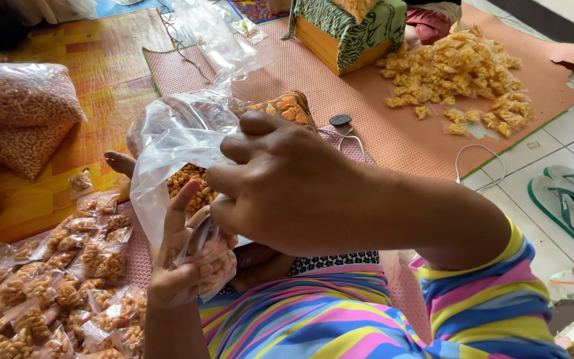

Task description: Manually scooping snacks from a large bulk bag into smaller individual plastic bags using a spoon.

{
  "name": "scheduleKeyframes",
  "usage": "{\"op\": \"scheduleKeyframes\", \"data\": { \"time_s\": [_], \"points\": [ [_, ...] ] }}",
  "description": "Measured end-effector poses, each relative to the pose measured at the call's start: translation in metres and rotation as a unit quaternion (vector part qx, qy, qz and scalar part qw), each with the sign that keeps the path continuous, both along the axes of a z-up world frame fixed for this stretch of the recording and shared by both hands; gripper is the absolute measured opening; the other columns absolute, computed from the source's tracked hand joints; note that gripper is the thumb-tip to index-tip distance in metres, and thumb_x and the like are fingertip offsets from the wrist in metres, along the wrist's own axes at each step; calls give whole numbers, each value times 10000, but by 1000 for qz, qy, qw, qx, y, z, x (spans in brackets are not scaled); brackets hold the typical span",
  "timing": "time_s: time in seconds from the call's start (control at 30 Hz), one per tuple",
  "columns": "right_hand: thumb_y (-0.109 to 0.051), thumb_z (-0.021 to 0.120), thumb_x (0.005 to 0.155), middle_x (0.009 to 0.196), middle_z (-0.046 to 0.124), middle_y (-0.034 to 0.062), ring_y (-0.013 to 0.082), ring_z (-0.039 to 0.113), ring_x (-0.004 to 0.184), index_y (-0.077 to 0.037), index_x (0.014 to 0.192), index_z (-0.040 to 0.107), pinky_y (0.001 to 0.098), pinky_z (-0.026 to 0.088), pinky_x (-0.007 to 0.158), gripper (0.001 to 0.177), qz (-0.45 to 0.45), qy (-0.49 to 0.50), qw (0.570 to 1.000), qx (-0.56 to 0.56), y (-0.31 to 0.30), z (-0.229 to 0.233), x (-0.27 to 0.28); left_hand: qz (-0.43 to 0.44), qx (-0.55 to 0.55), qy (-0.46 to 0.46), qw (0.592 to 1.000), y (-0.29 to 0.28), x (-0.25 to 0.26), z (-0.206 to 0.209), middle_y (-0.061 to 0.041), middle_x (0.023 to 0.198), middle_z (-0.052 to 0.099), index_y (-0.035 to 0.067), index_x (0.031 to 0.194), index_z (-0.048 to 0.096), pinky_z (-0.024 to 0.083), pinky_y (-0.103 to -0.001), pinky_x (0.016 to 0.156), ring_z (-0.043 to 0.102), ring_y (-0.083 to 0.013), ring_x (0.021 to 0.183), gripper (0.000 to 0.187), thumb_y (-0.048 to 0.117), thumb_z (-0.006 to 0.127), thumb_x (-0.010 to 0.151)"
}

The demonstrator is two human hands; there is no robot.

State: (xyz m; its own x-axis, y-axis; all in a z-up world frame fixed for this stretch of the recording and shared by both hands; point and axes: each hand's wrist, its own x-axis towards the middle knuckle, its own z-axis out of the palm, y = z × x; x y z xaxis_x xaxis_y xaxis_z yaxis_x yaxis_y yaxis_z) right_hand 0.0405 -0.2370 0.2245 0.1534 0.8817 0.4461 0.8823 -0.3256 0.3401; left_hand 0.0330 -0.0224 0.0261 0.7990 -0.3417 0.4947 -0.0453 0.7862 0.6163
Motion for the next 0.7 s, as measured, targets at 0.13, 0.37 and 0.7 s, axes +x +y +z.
{"op": "scheduleKeyframes", "data": {
  "time_s": [0.13,0.37,0.7],
  "points": [
    [-275,754,835,872,687,41,204,608,767,-172,966,809,379,448,861,176,10,-3,1000,-3,13,-24,10,-52,-52,0,997,-2,0,-3,-310,1410,527,67,1681,99,492,-296,950,625,-330,1172,1097,-111,532,689],
    [-292,758,750,807,599,64,236,560,768,-132,755,678,404,446,819,179,37,18,999,6,7,-34,16,187,43,-10,981,-6,3,-13,-147,1103,520,48,1534,324,471,-269,765,576,-200,920,880,54,593,696],
    [-196,754,829,851,613,59,202,566,772,-130,801,678,342,453,820,105,-49,-96,994,28,-8,-34,12,242,104,30,964,-2,-7,-27,-199,1390,535,102,1561,248,626,-418,947,633,-360,1248,851,-92,652,838]
  ]
}}
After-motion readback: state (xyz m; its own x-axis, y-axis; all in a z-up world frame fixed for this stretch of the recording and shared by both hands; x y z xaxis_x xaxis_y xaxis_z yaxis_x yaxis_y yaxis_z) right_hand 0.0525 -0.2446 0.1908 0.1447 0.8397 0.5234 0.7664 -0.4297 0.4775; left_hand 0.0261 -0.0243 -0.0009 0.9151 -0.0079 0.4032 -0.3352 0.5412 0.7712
